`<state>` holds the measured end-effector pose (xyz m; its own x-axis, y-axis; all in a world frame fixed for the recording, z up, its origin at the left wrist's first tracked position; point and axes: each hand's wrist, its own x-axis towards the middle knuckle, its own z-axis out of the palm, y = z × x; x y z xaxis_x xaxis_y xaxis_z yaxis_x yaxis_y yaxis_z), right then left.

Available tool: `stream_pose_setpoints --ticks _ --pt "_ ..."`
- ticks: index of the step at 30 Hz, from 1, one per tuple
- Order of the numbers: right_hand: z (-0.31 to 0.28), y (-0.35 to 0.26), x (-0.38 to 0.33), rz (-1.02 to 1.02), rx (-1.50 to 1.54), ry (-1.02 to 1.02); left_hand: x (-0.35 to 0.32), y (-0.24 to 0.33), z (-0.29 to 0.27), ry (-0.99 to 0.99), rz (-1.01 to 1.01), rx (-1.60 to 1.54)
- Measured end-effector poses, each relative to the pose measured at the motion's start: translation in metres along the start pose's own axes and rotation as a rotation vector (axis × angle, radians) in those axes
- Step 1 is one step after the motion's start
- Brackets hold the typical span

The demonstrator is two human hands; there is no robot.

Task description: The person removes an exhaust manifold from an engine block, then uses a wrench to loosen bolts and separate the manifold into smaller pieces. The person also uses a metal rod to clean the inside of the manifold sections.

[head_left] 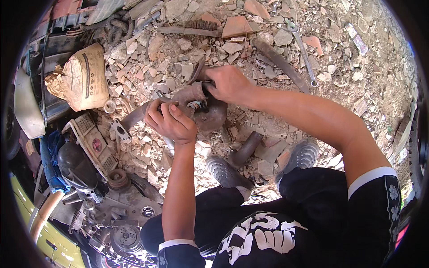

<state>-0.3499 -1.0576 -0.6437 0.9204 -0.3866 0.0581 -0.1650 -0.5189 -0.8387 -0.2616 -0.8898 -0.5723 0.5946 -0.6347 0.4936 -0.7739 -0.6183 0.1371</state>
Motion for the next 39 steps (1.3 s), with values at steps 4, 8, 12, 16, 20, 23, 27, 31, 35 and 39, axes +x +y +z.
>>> stream_pose_setpoints --ticks 4,8,12,16,20,23,27,31,35,39 --pt "-0.010 -0.006 0.014 0.346 0.028 -0.356 0.000 -0.001 -0.002 -0.026 -0.008 0.004" --pt "-0.012 0.008 0.025 -0.164 -0.161 -0.260 -0.002 -0.005 0.000 -0.018 -0.002 -0.007" --pt "-0.018 0.018 0.024 -0.505 -0.200 -0.149 0.000 -0.004 0.001 0.012 0.001 0.004" --pt "0.012 0.003 -0.004 0.033 0.069 -0.023 0.002 -0.001 0.004 0.035 0.016 -0.008" --pt "-0.001 -0.013 0.010 0.733 0.465 -0.388 0.001 -0.001 0.002 0.010 0.011 -0.007" --pt "-0.014 -0.009 0.022 0.570 0.373 -0.483 0.001 -0.001 0.002 0.013 0.008 -0.006" --pt "-0.014 0.022 0.034 -0.546 -0.273 -0.155 0.000 0.000 0.002 0.020 0.000 0.002" --pt "-0.004 0.016 0.016 -0.342 -0.160 -0.104 -0.001 -0.001 -0.001 -0.006 -0.030 0.006" --pt "0.024 0.007 -0.002 0.245 0.127 -0.100 0.001 0.003 0.001 0.005 -0.015 0.007" --pt "0.012 0.013 0.013 0.063 -0.010 -0.154 0.000 0.001 0.002 -0.007 -0.019 0.009"
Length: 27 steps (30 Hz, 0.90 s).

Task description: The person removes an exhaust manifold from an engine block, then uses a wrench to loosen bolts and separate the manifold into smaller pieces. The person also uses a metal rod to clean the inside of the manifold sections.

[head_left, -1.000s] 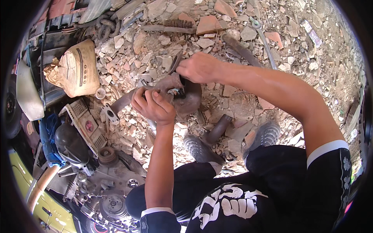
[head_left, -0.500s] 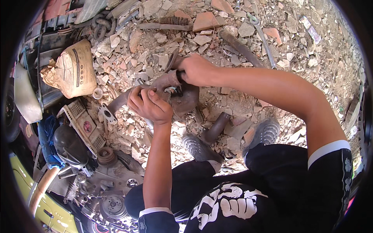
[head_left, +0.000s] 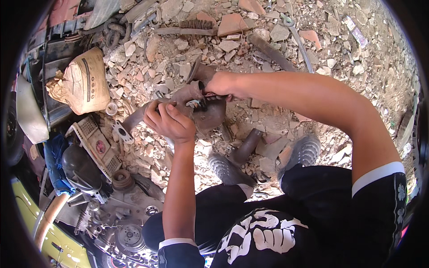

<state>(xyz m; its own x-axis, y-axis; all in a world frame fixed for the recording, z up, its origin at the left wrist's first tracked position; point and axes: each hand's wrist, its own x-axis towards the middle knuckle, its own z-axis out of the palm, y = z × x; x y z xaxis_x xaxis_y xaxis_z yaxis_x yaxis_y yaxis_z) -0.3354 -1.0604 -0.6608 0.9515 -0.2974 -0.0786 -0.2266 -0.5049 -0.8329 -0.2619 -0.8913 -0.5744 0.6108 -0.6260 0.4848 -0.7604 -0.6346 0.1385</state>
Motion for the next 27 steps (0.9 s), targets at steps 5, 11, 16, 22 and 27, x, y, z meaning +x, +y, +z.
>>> stream_pose_setpoints --ticks 5,11,16,22,27 --pt "-0.033 -0.011 0.021 -0.451 -0.336 -0.176 -0.002 -0.003 -0.005 -0.027 -0.033 -0.001" --pt "-0.011 0.004 -0.005 -0.254 -0.104 0.113 0.000 -0.001 0.000 -0.007 -0.015 -0.005" --pt "-0.013 -0.021 0.009 0.972 0.761 -0.447 0.005 0.002 -0.001 -0.001 -0.016 0.000" --pt "-0.023 -0.009 0.006 -0.238 -0.215 -0.096 0.000 -0.001 -0.001 -0.002 -0.009 -0.018" --pt "-0.044 0.022 0.025 -0.699 -0.370 -0.020 0.003 0.006 0.002 -0.002 -0.016 -0.027"
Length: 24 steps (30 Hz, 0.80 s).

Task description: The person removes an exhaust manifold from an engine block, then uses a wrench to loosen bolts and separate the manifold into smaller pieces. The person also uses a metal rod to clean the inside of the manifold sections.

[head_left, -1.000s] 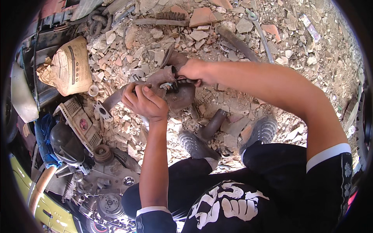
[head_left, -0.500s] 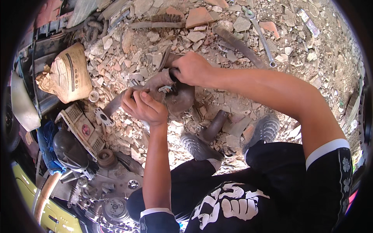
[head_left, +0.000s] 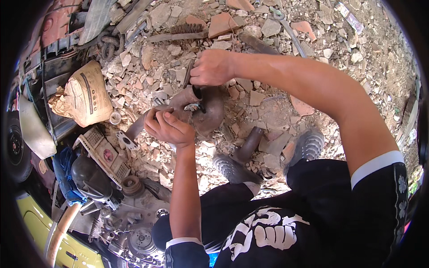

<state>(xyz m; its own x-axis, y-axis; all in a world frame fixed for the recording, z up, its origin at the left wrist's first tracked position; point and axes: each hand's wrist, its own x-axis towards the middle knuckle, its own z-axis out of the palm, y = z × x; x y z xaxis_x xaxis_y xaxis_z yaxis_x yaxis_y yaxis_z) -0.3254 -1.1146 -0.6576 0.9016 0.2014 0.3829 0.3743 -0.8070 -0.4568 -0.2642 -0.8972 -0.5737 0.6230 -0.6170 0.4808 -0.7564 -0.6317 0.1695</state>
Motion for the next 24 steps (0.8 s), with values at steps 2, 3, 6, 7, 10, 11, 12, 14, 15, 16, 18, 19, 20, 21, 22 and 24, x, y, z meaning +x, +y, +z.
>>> stream_pose_setpoints --ticks 2,3,6,7,10,11,12,14,15,16,18,19,20,21,22,24 --pt "0.011 -0.024 -0.003 0.236 0.108 0.061 -0.001 -0.007 -0.003 0.016 0.008 0.030" --pt "0.020 -0.039 -0.004 0.464 0.204 0.040 -0.002 -0.006 -0.001 0.023 0.010 0.033" --pt "0.033 -0.052 0.004 1.039 0.527 -0.187 0.002 -0.003 0.002 0.001 0.006 0.040" --pt "0.031 -0.053 0.007 1.199 0.787 -0.283 -0.001 -0.005 0.000 0.000 0.004 0.056" --pt "0.012 -0.054 0.016 1.509 1.368 -0.490 -0.004 -0.009 -0.005 0.004 0.019 0.061" --pt "0.005 -0.049 0.016 1.496 1.509 -0.494 -0.001 -0.009 -0.003 0.013 0.013 0.054" --pt "0.002 -0.046 0.006 1.488 1.657 -0.500 -0.002 -0.007 -0.003 0.008 0.006 0.044" --pt "-0.005 -0.039 -0.011 1.418 1.877 -0.480 -0.001 -0.005 -0.002 -0.001 -0.010 0.017" --pt "-0.014 -0.041 -0.025 1.374 1.955 -0.458 0.000 -0.006 -0.003 0.001 0.009 0.018" --pt "-0.023 -0.041 -0.035 1.324 2.027 -0.448 0.000 -0.005 -0.001 0.009 0.021 0.024" --pt "-0.035 -0.047 -0.049 1.299 2.093 -0.341 0.000 -0.006 -0.003 0.000 0.040 0.035" --pt "-0.041 -0.049 -0.052 1.287 2.123 -0.284 0.000 -0.006 -0.003 -0.003 0.032 0.036" --pt "-0.046 -0.049 -0.053 1.292 2.103 -0.245 0.000 -0.005 -0.003 -0.006 0.023 0.038" --pt "-0.054 -0.051 -0.052 1.294 2.087 -0.201 0.001 -0.005 -0.003 -0.012 0.021 0.039" --pt "-0.057 -0.053 -0.052 1.295 2.071 -0.156 0.000 -0.007 -0.003 -0.011 0.015 0.046" --pt "-0.055 -0.049 -0.055 1.310 2.160 -0.122 -0.001 -0.010 -0.001 0.003 0.013 0.050"
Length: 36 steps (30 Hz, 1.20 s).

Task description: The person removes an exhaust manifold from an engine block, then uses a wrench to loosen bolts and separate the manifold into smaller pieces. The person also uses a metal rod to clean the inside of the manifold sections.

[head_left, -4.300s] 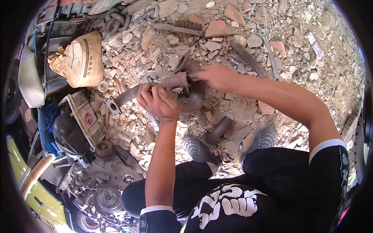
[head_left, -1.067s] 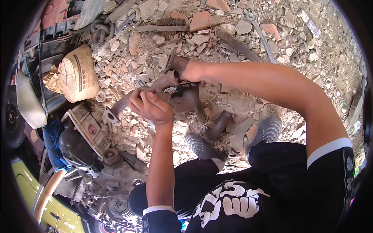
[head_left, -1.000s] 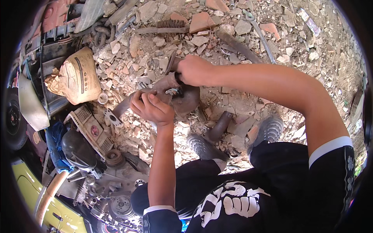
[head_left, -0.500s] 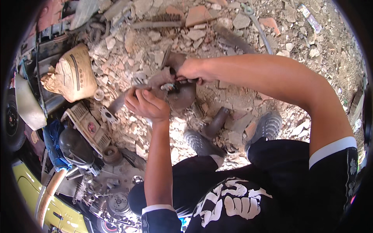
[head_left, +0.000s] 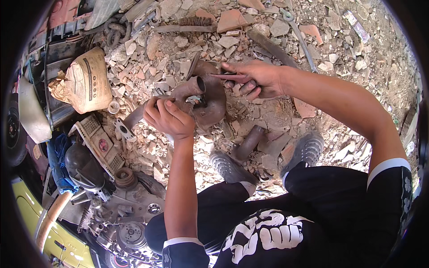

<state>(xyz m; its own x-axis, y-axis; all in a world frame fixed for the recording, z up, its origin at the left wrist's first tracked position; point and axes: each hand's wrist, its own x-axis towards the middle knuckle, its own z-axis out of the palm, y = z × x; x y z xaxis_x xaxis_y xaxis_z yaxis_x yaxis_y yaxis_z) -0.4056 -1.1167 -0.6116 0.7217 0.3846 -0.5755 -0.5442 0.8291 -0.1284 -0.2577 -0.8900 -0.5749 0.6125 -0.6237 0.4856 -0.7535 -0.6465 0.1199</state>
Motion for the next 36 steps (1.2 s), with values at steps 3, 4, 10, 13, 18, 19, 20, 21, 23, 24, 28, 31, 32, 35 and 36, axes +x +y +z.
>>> stream_pose_setpoints --ticks 3,4,10,13,18,19,20,21,23,24,28,31,32,35,36 --pt "0.000 -0.001 -0.008 -0.014 0.083 -0.038 -0.001 0.000 0.001 0.014 0.007 0.000" --pt "0.003 -0.002 -0.011 -0.020 0.101 -0.056 -0.001 0.000 0.000 0.018 0.008 0.005" --pt "-0.001 -0.001 -0.010 -0.157 -0.221 -0.059 -0.001 0.002 0.001 0.022 0.013 -0.017" --pt "0.008 0.003 -0.004 -0.319 -0.473 0.182 -0.001 0.001 0.000 0.020 0.011 -0.012" --pt "0.015 0.001 0.023 -0.300 -0.669 0.267 0.000 0.003 0.001 0.029 0.018 -0.007" --pt "0.022 0.002 0.029 -0.289 -0.674 0.278 0.000 0.003 0.001 0.028 0.017 -0.008" --pt "0.031 0.005 0.037 -0.236 -0.498 0.300 -0.001 0.002 0.000 0.028 0.016 -0.008" --pt "0.040 0.008 0.044 -0.186 -0.325 0.329 -0.001 0.003 0.000 0.025 0.012 -0.012" --pt "0.047 0.011 0.060 -0.138 0.018 0.351 -0.001 0.003 0.000 0.023 0.004 -0.017" --pt "0.052 0.011 0.068 -0.139 0.182 0.342 0.000 0.002 0.000 0.020 0.009 -0.011" --pt "0.053 0.021 0.069 -0.205 0.552 0.229 0.000 0.002 0.000 0.012 0.004 -0.007" --pt "0.050 0.029 0.068 -0.240 0.504 0.154 0.002 0.001 0.001 0.018 0.036 0.003" --pt "0.046 0.033 0.067 -0.230 0.445 0.115 0.000 0.001 0.001 0.019 0.018 -0.027" --pt "0.028 0.036 0.060 -0.271 0.024 0.004 0.001 -0.001 0.001 0.031 0.020 -0.034" --pt "0.023 0.040 0.057 -0.286 -0.151 -0.027 0.000 0.001 0.001 0.034 0.028 -0.028"
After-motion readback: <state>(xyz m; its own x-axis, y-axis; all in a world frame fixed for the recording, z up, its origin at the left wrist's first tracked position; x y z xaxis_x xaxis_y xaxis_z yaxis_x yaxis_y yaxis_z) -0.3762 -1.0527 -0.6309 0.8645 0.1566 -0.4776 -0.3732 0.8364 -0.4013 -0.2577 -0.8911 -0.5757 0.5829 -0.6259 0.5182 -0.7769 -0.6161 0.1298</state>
